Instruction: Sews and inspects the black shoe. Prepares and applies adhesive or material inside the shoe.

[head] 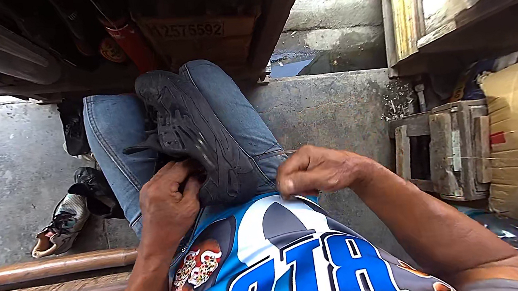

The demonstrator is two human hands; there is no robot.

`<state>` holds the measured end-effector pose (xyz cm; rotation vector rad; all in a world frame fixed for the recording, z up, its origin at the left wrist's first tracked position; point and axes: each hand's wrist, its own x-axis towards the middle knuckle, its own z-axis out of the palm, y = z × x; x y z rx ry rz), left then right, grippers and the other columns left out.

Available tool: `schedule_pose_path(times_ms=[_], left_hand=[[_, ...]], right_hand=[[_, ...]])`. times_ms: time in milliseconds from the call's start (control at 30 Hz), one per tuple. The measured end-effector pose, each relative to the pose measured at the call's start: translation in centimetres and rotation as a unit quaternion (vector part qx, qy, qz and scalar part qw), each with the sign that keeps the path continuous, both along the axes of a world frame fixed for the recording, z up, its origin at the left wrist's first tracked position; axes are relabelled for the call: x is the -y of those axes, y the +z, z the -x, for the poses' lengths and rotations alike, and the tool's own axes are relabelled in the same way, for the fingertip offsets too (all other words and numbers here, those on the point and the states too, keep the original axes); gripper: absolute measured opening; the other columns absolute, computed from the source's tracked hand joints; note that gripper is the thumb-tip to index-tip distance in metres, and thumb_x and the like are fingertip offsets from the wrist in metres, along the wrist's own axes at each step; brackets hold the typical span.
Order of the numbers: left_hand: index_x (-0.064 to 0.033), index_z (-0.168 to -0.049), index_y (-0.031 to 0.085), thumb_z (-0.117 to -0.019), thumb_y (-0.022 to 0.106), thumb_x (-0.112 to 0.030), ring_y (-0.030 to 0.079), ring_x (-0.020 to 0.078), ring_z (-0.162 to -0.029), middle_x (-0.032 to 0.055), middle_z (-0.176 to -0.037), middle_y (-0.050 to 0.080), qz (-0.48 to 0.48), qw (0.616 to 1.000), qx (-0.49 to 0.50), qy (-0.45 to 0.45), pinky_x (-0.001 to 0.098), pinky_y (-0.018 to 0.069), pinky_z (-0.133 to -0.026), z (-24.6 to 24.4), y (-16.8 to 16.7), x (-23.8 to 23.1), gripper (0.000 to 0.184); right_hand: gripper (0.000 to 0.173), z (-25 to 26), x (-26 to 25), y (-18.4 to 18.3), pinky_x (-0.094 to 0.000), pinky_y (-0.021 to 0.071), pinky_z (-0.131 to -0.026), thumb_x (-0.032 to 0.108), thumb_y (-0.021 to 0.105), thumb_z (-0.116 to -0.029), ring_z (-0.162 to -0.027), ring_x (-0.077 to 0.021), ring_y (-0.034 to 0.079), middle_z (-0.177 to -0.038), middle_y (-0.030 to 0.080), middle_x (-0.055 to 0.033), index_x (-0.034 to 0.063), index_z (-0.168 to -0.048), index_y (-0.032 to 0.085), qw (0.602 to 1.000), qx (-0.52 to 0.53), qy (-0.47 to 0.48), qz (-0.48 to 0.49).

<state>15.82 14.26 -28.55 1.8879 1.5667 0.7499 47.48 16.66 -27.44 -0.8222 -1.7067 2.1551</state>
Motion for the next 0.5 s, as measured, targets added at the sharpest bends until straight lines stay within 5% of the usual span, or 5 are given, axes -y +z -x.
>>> schedule_pose_path(times_ms=[100, 233, 333, 500], left_hand=[[-0.008, -0.108, 0.077, -0.0983, 0.057, -0.016, 0.065, 0.0059, -0.084, 0.0045, -0.095, 0.072, -0.015, 1.0, -0.01, 0.019, 0.0258, 0.0542, -0.075, 2.1, 0.6, 0.6, 0.024], [-0.0048, -0.109, 0.076, -0.0984, 0.062, -0.02, 0.06, -0.001, -0.075, 0.0021, -0.09, 0.07, -0.006, 0.999, 0.016, 0.038, 0.0153, 0.0493, -0.068, 4.2, 1.1, 1.5, 0.023], [-0.0065, -0.109, 0.076, -0.099, 0.065, -0.032, 0.056, -0.0001, -0.071, -0.0007, -0.084, 0.066, 0.006, 0.999, -0.012, 0.035, 0.0159, 0.0459, -0.063, 5.5, 1.5, 2.3, 0.03], [-0.0067, -0.107, 0.078, -0.0996, 0.065, -0.033, 0.057, 0.0014, -0.074, 0.0008, -0.085, 0.067, 0.001, 0.998, -0.039, 0.044, 0.0159, 0.0464, -0.066, 5.9, 1.5, 3.8, 0.03]], right_hand=[[0.036, -0.6, -0.6, 0.4, -0.0189, 0.0362, -0.048, 0.034, 0.056, -0.1051, -0.053, 0.0016, 0.046, -0.061, 0.053, 0.0083, 0.0114, -0.08, 0.069, 0.98, 0.156, 0.052, -0.114], [0.048, 0.0, -0.3, 0.4, -0.0284, 0.0355, -0.043, 0.044, 0.055, -0.104, -0.047, -0.0066, 0.045, -0.053, 0.047, 0.0057, 0.0159, -0.065, 0.059, 0.923, 0.275, -0.105, -0.248], [0.044, 1.4, 0.2, -0.2, -0.0338, 0.0422, -0.048, 0.042, 0.058, -0.1022, -0.053, -0.0108, 0.052, -0.06, 0.053, 0.0036, 0.0148, -0.069, 0.062, 0.864, 0.329, -0.18, -0.336], [0.04, 2.3, 0.9, -1.0, -0.0317, 0.0439, -0.051, 0.035, 0.058, -0.1036, -0.057, -0.0104, 0.055, -0.065, 0.057, 0.0016, 0.0112, -0.072, 0.065, 0.846, 0.313, -0.234, -0.362]])
